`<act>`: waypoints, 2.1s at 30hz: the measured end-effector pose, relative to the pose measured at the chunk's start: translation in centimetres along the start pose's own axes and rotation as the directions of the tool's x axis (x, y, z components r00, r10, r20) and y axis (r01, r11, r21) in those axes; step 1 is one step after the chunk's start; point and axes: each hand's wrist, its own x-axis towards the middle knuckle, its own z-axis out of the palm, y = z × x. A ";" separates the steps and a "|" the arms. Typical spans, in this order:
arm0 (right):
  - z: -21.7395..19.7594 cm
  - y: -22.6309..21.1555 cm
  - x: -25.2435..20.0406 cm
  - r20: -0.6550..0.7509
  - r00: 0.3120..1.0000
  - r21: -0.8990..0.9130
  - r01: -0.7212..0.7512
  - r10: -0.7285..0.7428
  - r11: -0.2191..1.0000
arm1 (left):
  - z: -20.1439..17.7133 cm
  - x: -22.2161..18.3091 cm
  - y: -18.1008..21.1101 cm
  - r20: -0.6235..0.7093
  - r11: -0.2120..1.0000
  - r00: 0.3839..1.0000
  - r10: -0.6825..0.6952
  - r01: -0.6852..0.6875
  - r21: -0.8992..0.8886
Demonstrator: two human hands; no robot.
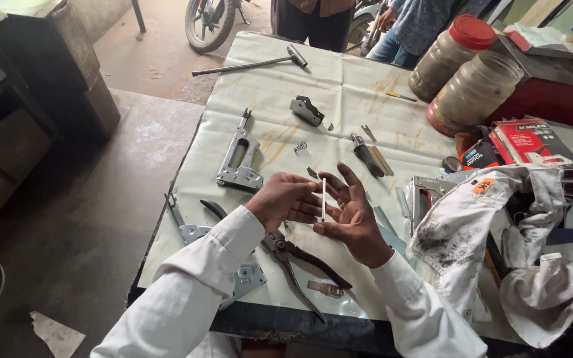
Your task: The recorder is disassembling and reassembling components of a heavy-duty manual staple gun at a workbench.
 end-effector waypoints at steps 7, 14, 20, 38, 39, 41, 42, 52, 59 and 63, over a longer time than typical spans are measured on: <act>-0.3 0.5 0.0 0.015 0.999 -0.136 0.041 -0.039 0.990 | 0.5 -1.3 0.9 0.054 1.000 0.999 -0.007 0.008 -0.008; -0.2 0.7 -0.2 0.054 0.995 -0.306 0.092 -0.079 0.948 | 0.0 -1.1 0.8 0.122 1.000 0.992 0.007 -0.009 0.016; -0.1 0.3 -0.4 0.040 0.998 -0.449 0.070 -0.058 0.891 | 0.0 -1.0 0.8 0.097 1.000 0.995 -0.004 0.002 0.021; 0.0 0.0 -0.4 0.046 0.996 -0.495 0.094 -0.082 0.864 | -0.2 -0.9 0.7 0.121 0.999 0.992 0.047 -0.050 0.020; 0.1 -0.2 -0.3 0.044 0.997 -0.512 0.079 -0.066 0.856 | -0.1 -0.9 0.8 0.099 0.997 0.993 0.066 -0.071 0.040; -0.4 -0.1 0.0 0.025 0.999 -0.454 0.050 -0.043 0.889 | -0.2 -0.5 0.4 0.077 0.994 0.993 0.090 -0.094 0.050; -0.6 -0.1 0.1 0.006 1.000 -0.394 0.020 -0.019 0.919 | -0.2 -0.3 0.2 0.056 0.992 0.992 0.111 -0.114 0.059; -0.3 0.2 0.2 -0.280 0.909 0.043 -0.308 0.307 0.950 | -0.7 1.5 -1.6 -0.002 0.884 0.913 0.408 -0.395 0.250; -0.6 1.2 0.1 -0.299 0.910 0.059 -0.283 0.287 0.957 | 0.3 0.9 -1.4 -0.034 0.849 0.879 0.475 -0.448 0.281; -0.8 1.6 0.1 -0.307 0.907 0.046 -0.287 0.287 0.957 | 1.1 0.5 -1.3 -0.068 0.802 0.841 0.536 -0.483 0.350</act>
